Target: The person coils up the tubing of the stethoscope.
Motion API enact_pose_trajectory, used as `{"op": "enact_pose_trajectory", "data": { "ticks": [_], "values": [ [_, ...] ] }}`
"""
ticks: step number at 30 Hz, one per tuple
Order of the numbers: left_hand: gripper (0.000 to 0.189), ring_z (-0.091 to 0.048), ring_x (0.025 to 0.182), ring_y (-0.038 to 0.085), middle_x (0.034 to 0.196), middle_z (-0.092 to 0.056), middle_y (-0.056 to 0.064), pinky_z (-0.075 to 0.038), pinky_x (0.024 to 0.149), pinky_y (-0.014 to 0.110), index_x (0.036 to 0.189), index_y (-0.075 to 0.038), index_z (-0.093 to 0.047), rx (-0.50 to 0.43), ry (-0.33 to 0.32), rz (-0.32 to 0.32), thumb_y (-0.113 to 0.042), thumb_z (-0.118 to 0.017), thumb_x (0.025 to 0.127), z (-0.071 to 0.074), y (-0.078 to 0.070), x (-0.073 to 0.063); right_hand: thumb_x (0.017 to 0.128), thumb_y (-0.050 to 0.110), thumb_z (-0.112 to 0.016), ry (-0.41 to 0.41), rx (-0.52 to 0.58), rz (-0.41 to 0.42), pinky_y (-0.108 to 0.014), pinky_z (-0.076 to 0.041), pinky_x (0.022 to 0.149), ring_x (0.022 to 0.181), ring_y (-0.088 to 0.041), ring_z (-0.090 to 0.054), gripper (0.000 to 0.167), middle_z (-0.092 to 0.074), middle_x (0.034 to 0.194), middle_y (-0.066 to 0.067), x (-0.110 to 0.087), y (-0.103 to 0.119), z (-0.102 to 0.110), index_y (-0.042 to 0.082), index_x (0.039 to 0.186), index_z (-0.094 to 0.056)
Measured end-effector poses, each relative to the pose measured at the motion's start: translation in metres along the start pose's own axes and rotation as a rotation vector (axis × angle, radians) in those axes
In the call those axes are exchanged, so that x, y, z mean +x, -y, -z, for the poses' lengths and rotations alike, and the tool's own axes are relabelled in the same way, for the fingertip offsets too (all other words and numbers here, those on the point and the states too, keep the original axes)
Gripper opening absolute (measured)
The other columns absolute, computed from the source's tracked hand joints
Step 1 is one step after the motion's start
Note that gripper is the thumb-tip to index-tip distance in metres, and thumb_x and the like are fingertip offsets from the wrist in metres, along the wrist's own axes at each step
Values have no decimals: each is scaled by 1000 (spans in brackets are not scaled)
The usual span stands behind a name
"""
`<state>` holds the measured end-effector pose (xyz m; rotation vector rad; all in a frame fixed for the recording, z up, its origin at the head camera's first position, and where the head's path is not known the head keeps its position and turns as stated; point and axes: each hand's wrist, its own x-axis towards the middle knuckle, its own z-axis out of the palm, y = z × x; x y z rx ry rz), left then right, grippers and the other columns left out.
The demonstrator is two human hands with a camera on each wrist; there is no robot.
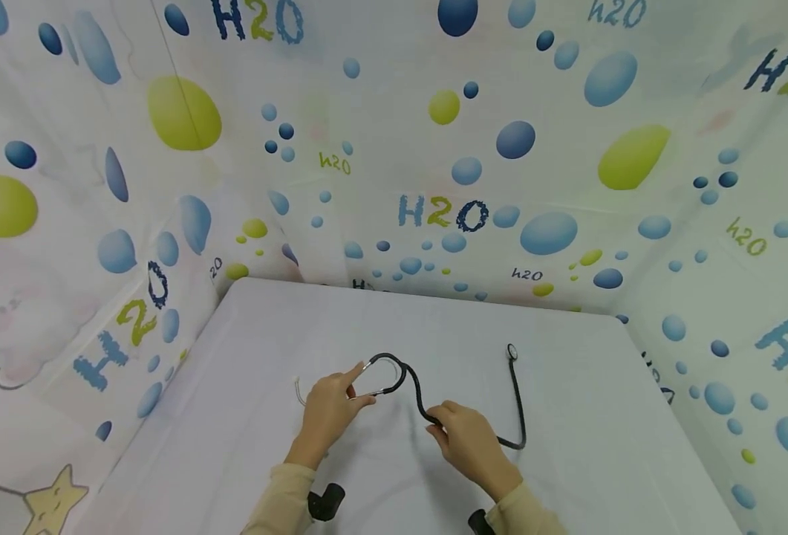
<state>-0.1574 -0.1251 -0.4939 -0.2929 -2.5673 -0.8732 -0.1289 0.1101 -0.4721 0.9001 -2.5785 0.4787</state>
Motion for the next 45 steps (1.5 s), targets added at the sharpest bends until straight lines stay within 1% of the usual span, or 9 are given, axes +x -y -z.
{"op": "enact_pose_trajectory", "data": {
  "ticks": [4,8,13,20,23,30,35,39,45],
  "values": [
    [59,-38,52,7,58,-51,-5,-32,47,20,117,-4,-67,29,4,-8,-23,-85,64,-1,-3,3,74,7,-78,-36,-14,26,-20,-44,52,58,-9,-56,15,-62,74,0,9,2,15,5,85,-69],
    [59,-37,51,7,57,-50,-5,-31,45,19,117,-3,-67,36,25,-14,-24,-85,65,-3,-6,4,78,9,-75,15,-5,58,-18,-43,53,59,-7,-55,10,-61,75,1,14,5,25,6,86,-70],
    [60,-37,50,5,56,-48,-6,-32,44,18,118,-5,-66,66,100,-53,-27,-84,66,-4,-15,5,81,12,-73,73,33,142,-18,-43,55,60,-6,-54,8,-61,75,2,26,12,30,6,85,-70],
    [54,-37,50,4,56,-48,-6,-32,45,17,115,-7,-68,68,198,-180,-26,-84,67,-2,-31,9,85,5,-68,261,300,195,-15,-48,67,74,-8,-64,9,-70,86,-5,51,13,26,2,93,-70],
    [53,-37,49,3,57,-49,-5,-32,44,17,113,-7,-69,83,227,-213,-25,-85,66,0,-35,10,86,5,-66,309,356,187,-15,-48,67,74,-7,-64,10,-69,87,-5,57,11,27,2,95,-69],
    [55,-35,48,4,56,-45,-6,-31,44,18,116,-9,-69,103,261,-157,-30,-84,66,3,-36,12,87,4,-65,356,435,94,-18,-50,67,74,-7,-64,7,-69,85,-5,63,-1,37,2,93,-68],
    [56,-38,50,4,57,-47,-6,-32,45,18,117,-8,-67,74,258,-128,-28,-83,67,1,-33,11,87,3,-65,441,434,54,-19,-48,62,68,-4,-60,5,-69,81,-2,60,-6,43,3,88,-69],
    [56,-41,52,6,58,-49,-6,-34,46,19,116,-8,-68,97,246,-99,-27,-84,65,-1,-29,10,86,2,-66,491,425,41,-19,-47,60,67,-1,-58,4,-68,80,1,57,-8,49,4,86,-70],
    [55,-41,52,7,57,-48,-6,-34,46,20,114,-9,-69,109,271,-106,-25,-85,64,-3,-29,8,87,3,-65,424,455,84,-18,-48,62,69,-5,-61,6,-69,83,-2,62,-10,56,3,90,-70]
  ]
}}
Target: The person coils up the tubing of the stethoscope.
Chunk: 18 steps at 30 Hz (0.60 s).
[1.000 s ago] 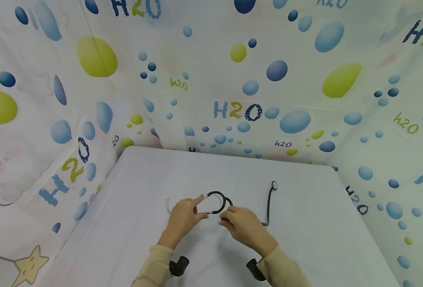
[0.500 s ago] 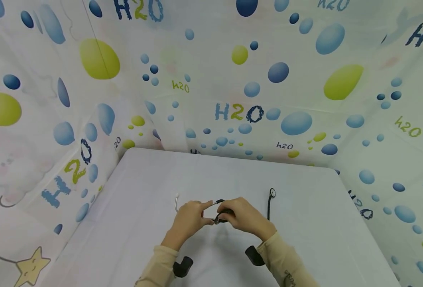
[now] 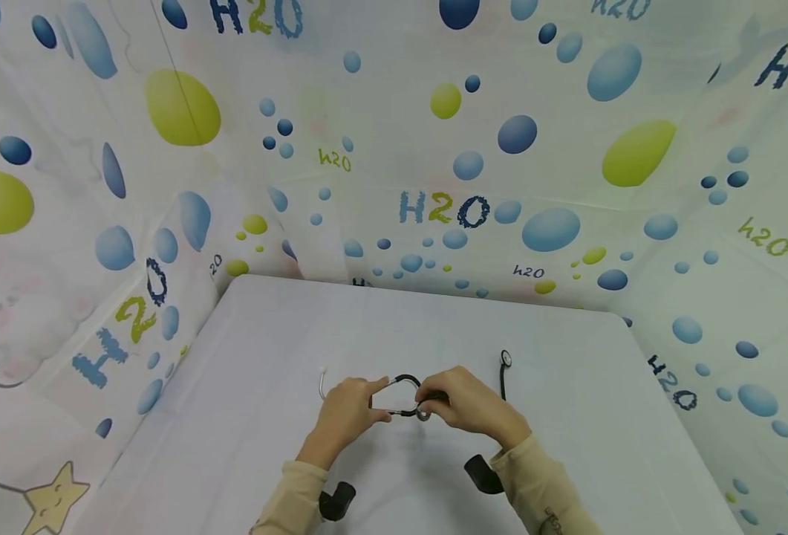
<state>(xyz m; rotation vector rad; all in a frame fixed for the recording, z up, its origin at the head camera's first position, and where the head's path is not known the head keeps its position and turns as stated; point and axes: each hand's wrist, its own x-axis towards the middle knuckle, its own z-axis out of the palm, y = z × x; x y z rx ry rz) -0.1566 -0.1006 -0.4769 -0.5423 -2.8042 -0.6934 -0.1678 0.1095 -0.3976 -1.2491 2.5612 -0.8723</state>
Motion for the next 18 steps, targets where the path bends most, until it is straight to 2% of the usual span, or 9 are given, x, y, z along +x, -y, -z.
{"op": "enact_pose_trajectory", "data": {
  "ticks": [5,9,14,18],
  "values": [
    [53,-37,50,4,56,-45,-8,-33,46,19,113,-10,-70,-29,32,-66,-26,-85,65,-5,-6,-1,90,7,-63,-42,37,41,-19,-49,64,73,-6,-61,11,-70,89,-5,13,0,1,2,96,-70],
    [47,-35,51,2,56,-44,-9,-32,47,18,108,-9,-71,-88,15,-102,-27,-85,66,-7,-9,-2,89,9,-64,-36,70,31,-20,-48,63,71,-4,-59,10,-70,89,-4,24,-6,-8,4,96,-70],
    [53,-35,49,1,55,-45,-8,-33,46,17,114,-9,-69,-131,-31,-111,-25,-85,66,0,-11,-1,89,10,-64,-61,152,-16,-20,-49,64,73,-7,-62,10,-69,91,-6,28,-22,-24,3,96,-67],
    [55,-36,48,0,56,-47,-8,-33,45,17,116,-8,-68,-143,-14,-107,-24,-85,67,6,-11,-1,89,10,-65,-115,229,-10,-22,-52,67,76,-10,-65,10,-69,93,-8,28,-32,-32,4,97,-61]
  ]
}}
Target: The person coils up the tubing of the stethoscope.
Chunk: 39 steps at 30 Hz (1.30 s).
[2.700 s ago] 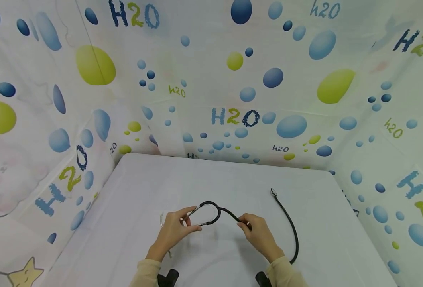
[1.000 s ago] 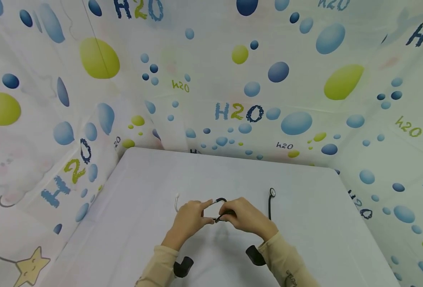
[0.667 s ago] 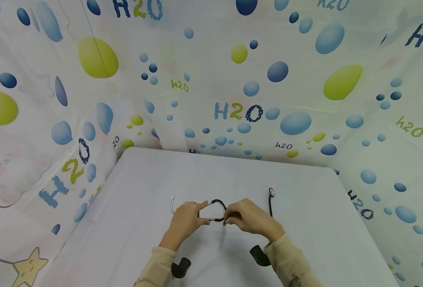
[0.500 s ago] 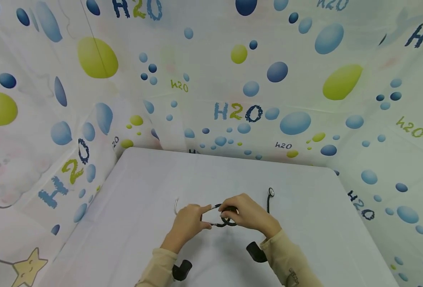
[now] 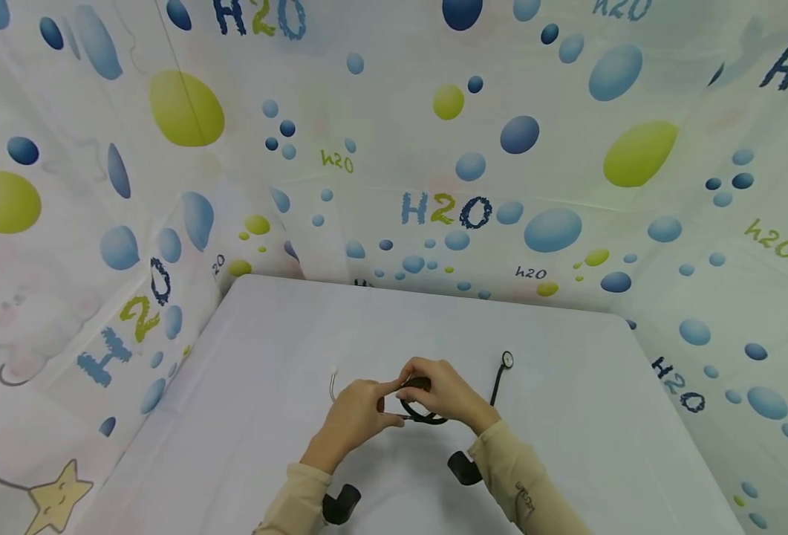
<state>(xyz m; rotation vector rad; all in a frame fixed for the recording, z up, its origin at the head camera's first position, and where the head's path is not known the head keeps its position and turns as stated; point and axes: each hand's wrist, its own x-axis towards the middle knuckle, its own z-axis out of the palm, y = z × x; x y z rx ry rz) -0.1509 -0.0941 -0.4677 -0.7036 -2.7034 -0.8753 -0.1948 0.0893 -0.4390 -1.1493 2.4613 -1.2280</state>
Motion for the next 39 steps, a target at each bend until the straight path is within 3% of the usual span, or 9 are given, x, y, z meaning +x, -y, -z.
{"op": "enact_pose_trajectory", "data": {
  "ticks": [5,10,17,25,31,35,39],
  "values": [
    [51,-38,49,0,57,-50,-7,-34,45,17,112,-4,-69,-27,12,-6,-21,-85,67,-1,-2,-1,88,10,-66,-24,38,-24,-21,-52,68,75,-10,-65,11,-67,91,-8,0,-5,-1,3,95,-62],
    [47,-38,49,1,56,-49,-7,-34,46,17,108,-4,-69,-25,20,8,-22,-85,67,-2,-3,-2,89,7,-64,-40,5,-45,-21,-52,66,72,-13,-64,8,-66,88,-8,0,-5,0,1,94,-65],
    [49,-38,50,0,56,-49,-8,-35,48,17,108,-4,-68,-21,19,5,-24,-85,67,-1,-4,-3,84,13,-72,-169,-92,-78,-20,-50,64,72,-9,-63,12,-68,86,-5,-2,-6,0,4,91,-67],
    [48,-35,51,0,57,-49,-8,-34,50,17,107,-2,-68,-61,-16,-35,-22,-86,66,-2,-2,-5,79,23,-76,-225,-28,-128,-22,-46,61,69,-7,-55,21,-68,86,-1,-5,-18,4,7,92,-68],
    [49,-35,53,0,57,-50,-7,-33,50,17,103,0,-68,-114,-79,-85,-22,-87,64,-4,0,-6,84,14,-71,-195,93,-151,-25,-50,67,75,-17,-63,15,-69,87,-8,-6,-25,7,2,94,-69],
    [51,-35,53,0,58,-51,-6,-33,50,17,105,0,-67,-114,-95,-94,-23,-87,64,-4,0,-6,86,4,-67,-188,149,-162,-25,-51,66,77,-27,-64,13,-68,90,-16,-10,-11,11,-4,95,-68],
    [56,-34,52,-1,58,-51,-7,-33,50,16,109,-3,-64,-92,-117,-106,-24,-88,63,-4,0,-6,86,1,-65,-203,164,-162,-25,-50,63,75,-26,-63,13,-66,89,-20,-11,11,16,-9,94,-66]
  ]
}}
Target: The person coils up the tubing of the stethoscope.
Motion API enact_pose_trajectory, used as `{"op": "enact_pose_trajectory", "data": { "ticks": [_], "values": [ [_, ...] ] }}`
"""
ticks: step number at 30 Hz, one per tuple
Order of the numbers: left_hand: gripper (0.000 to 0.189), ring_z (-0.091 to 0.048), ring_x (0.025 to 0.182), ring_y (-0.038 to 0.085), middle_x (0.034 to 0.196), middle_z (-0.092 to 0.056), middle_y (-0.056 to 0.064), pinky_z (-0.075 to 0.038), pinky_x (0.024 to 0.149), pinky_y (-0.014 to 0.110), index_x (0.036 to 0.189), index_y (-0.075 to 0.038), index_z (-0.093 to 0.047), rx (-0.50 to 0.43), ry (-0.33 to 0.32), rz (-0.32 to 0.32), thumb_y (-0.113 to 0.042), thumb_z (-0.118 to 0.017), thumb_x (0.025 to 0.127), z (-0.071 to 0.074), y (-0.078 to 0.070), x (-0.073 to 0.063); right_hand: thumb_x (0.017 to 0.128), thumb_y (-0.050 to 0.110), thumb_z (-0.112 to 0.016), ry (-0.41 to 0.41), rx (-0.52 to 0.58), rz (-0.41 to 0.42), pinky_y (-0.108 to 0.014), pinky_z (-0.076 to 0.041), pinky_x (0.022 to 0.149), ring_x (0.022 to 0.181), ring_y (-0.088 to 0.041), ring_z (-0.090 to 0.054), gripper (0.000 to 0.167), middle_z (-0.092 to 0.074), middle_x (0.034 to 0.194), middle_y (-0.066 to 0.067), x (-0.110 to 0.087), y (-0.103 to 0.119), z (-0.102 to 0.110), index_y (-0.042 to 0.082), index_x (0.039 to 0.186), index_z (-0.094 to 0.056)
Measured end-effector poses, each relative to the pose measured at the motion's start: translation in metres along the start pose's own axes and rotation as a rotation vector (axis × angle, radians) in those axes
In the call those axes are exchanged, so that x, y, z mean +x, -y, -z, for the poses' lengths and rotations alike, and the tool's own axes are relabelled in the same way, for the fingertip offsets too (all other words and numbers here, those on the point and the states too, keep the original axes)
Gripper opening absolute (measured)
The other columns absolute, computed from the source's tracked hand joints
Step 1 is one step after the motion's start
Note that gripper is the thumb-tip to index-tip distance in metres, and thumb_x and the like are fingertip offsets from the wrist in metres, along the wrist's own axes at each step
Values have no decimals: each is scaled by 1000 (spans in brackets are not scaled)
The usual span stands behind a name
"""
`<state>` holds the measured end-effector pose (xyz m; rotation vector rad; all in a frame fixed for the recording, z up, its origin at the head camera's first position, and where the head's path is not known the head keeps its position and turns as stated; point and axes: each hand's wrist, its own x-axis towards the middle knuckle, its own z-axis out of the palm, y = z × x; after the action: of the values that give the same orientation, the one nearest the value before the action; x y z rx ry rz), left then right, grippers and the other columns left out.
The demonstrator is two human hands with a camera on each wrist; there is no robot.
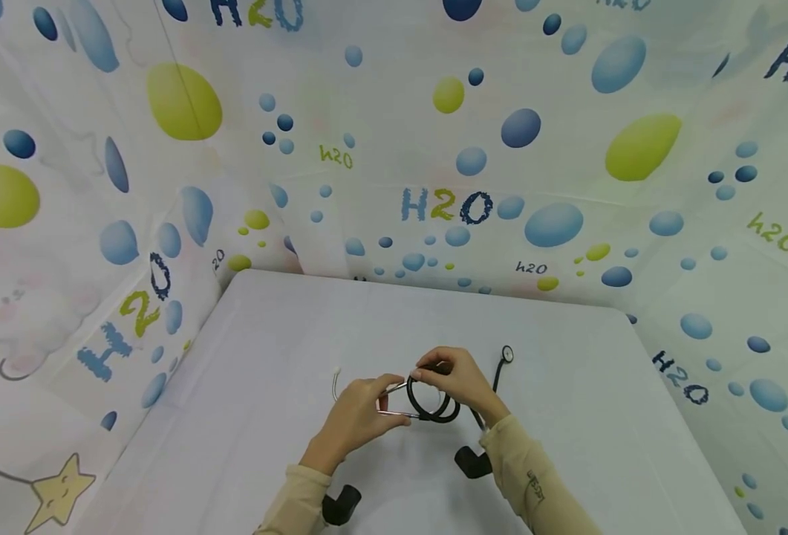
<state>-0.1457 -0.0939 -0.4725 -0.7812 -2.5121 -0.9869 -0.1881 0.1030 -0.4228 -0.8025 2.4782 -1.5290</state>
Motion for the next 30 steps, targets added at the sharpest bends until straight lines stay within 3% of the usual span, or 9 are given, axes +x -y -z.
{"op": "enact_pose_trajectory", "data": {
  "ticks": [7,13,19,23,30],
  "values": [
    [57,-37,53,1,62,-53,-6,-33,51,16,115,-11,-61,9,-11,-46,-23,-86,65,0,0,0,86,2,-66,-45,38,-59,-24,-47,54,62,-10,-56,12,-65,89,-20,-1,8,-1,-8,93,-64],
    [53,-41,56,4,64,-53,-5,-37,54,18,116,-12,-65,35,11,-85,-18,-85,67,0,0,0,87,0,-63,-34,101,-59,-30,-49,54,61,-9,-54,10,-65,81,-21,1,-5,1,-9,92,-66],
    [52,-40,55,3,63,-52,-6,-37,53,18,118,-13,-62,53,48,-62,-20,-83,71,-1,-2,0,89,5,-63,-31,105,-51,-27,-51,60,68,-19,-60,14,-67,86,-18,6,-30,3,-6,95,-69],
    [50,-40,55,4,64,-53,-6,-37,53,18,118,-13,-61,59,88,-20,-21,-82,73,-1,-4,0,91,11,-63,-23,56,-26,-27,-51,66,78,-25,-63,18,-69,96,-16,5,-35,6,-3,100,-70],
    [51,-43,56,4,64,-53,-7,-39,55,20,119,-14,-59,56,133,-9,-22,-81,73,1,-10,0,89,11,-65,-34,8,0,-25,-51,67,77,-11,-63,17,-69,94,-14,5,-34,7,-1,100,-70]
  ]
}}
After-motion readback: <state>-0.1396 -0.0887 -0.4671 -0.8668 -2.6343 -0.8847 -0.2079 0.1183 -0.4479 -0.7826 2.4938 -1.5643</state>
